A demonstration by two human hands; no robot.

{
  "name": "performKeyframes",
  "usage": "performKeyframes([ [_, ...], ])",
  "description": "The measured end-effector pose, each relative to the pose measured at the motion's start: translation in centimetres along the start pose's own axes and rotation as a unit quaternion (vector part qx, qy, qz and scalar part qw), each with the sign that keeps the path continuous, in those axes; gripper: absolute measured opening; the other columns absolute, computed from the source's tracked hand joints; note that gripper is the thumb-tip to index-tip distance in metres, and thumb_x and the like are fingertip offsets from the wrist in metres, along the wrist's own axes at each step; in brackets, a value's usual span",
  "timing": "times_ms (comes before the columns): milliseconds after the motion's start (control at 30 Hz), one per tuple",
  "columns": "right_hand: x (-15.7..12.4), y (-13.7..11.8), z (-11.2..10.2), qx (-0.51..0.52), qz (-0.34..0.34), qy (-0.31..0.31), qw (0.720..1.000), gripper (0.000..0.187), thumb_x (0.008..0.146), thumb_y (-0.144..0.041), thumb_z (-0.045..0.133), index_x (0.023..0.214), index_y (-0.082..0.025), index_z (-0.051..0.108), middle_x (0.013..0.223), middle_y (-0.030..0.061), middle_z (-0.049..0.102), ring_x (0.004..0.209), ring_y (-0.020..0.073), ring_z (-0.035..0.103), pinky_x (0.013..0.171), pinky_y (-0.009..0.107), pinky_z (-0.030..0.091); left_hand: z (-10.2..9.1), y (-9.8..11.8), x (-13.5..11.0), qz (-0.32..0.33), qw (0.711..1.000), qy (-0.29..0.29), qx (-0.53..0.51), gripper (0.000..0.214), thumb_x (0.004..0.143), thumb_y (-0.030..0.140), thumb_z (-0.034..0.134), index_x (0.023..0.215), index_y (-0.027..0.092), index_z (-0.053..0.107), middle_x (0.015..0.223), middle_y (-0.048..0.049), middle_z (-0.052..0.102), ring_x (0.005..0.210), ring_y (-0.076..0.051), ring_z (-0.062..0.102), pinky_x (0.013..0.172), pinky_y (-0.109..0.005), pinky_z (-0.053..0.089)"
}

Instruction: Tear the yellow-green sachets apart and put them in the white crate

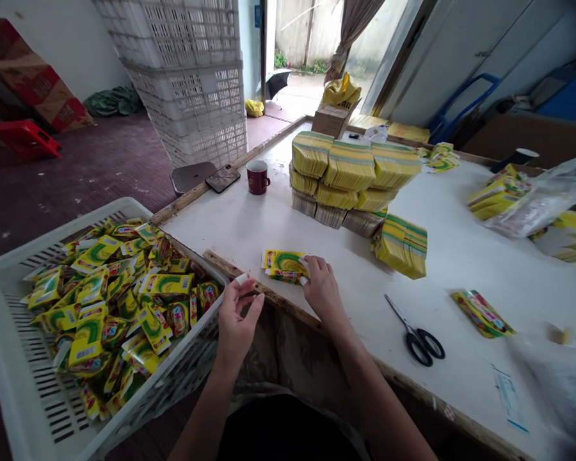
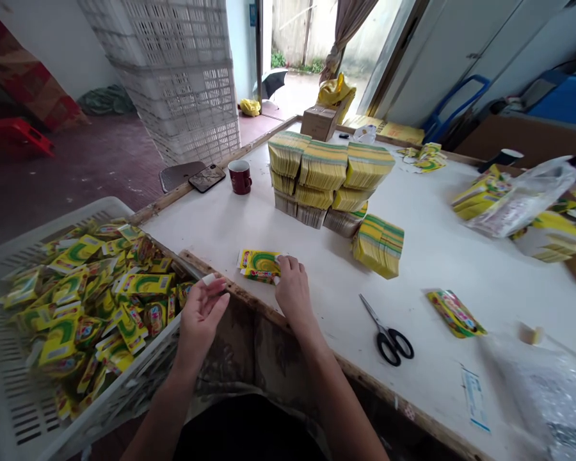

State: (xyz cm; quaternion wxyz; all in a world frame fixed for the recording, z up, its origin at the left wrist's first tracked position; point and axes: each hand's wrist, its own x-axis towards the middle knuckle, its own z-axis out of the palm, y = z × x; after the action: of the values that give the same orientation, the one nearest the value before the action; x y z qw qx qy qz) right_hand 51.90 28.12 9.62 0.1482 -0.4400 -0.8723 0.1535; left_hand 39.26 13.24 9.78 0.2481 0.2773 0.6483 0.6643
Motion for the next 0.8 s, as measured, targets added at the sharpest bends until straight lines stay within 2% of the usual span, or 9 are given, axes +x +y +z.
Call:
performKeyframes([
  [200,1.0,-0.2,-0.3,-0.014,-0.018,-0.023,0.999,0.051,0.072,0.007,0.045,0.118,-0.013,0.057,0.107,0.0146,0.065,0.095,0.0286,0.057,0.083,0.037,0.043,0.3,0.1,-0.1,-0.035,0.999,-0.027,-0.027,0.036,0.083,0.034,0.066,0.115,0.018,0.057,0.106,-0.0075,0.065,0.098,-0.017,0.062,0.088,-0.030,0.050],
  [400,0.9,-0.1,-0.2,0.033,0.003,0.009,0.999,0.053,0.069,0.007,0.047,0.119,-0.009,0.052,0.104,0.0180,0.062,0.096,0.0300,0.056,0.083,0.039,0.043,0.6,-0.4,-0.4,-0.073,0.992,-0.071,-0.070,0.028,0.083,0.032,0.066,0.108,0.019,0.060,0.102,-0.0046,0.066,0.097,-0.016,0.062,0.087,-0.027,0.049],
  [500,0.7,0.3,0.1,0.081,0.026,0.029,0.996,0.049,0.070,0.005,0.046,0.116,-0.012,0.050,0.101,0.0160,0.062,0.091,0.0283,0.059,0.080,0.039,0.045,1.0,-0.6,-0.5,-0.097,0.988,-0.091,-0.084,0.029,0.081,0.032,0.069,0.106,0.019,0.062,0.098,-0.0045,0.068,0.093,-0.016,0.063,0.084,-0.026,0.050],
  [600,0.6,0.7,0.2,0.152,0.033,0.039,0.987,0.045,0.070,0.001,0.047,0.111,-0.017,0.049,0.093,0.0092,0.063,0.084,0.0245,0.062,0.076,0.036,0.048,1.4,-0.7,-0.4,-0.110,0.984,-0.106,-0.092,0.030,0.080,0.032,0.069,0.106,0.018,0.062,0.097,-0.0049,0.068,0.092,-0.016,0.063,0.083,-0.026,0.050],
  [700,0.3,0.9,-0.1,0.237,0.037,0.050,0.970,0.040,0.072,-0.005,0.050,0.108,-0.021,0.046,0.086,0.0032,0.063,0.078,0.0207,0.063,0.074,0.034,0.050,1.7,-0.7,-0.1,-0.124,0.980,-0.116,-0.103,0.034,0.079,0.033,0.071,0.108,0.018,0.061,0.098,-0.0055,0.069,0.093,-0.016,0.063,0.084,-0.026,0.050],
  [800,0.0,1.2,-0.4,0.312,0.050,0.058,0.947,0.036,0.074,-0.012,0.053,0.108,-0.023,0.044,0.086,0.0021,0.062,0.077,0.0191,0.063,0.073,0.034,0.052,2.1,-0.7,0.0,-0.142,0.974,-0.132,-0.115,0.037,0.077,0.034,0.072,0.108,0.017,0.062,0.099,-0.0072,0.071,0.093,-0.017,0.065,0.085,-0.029,0.050],
])
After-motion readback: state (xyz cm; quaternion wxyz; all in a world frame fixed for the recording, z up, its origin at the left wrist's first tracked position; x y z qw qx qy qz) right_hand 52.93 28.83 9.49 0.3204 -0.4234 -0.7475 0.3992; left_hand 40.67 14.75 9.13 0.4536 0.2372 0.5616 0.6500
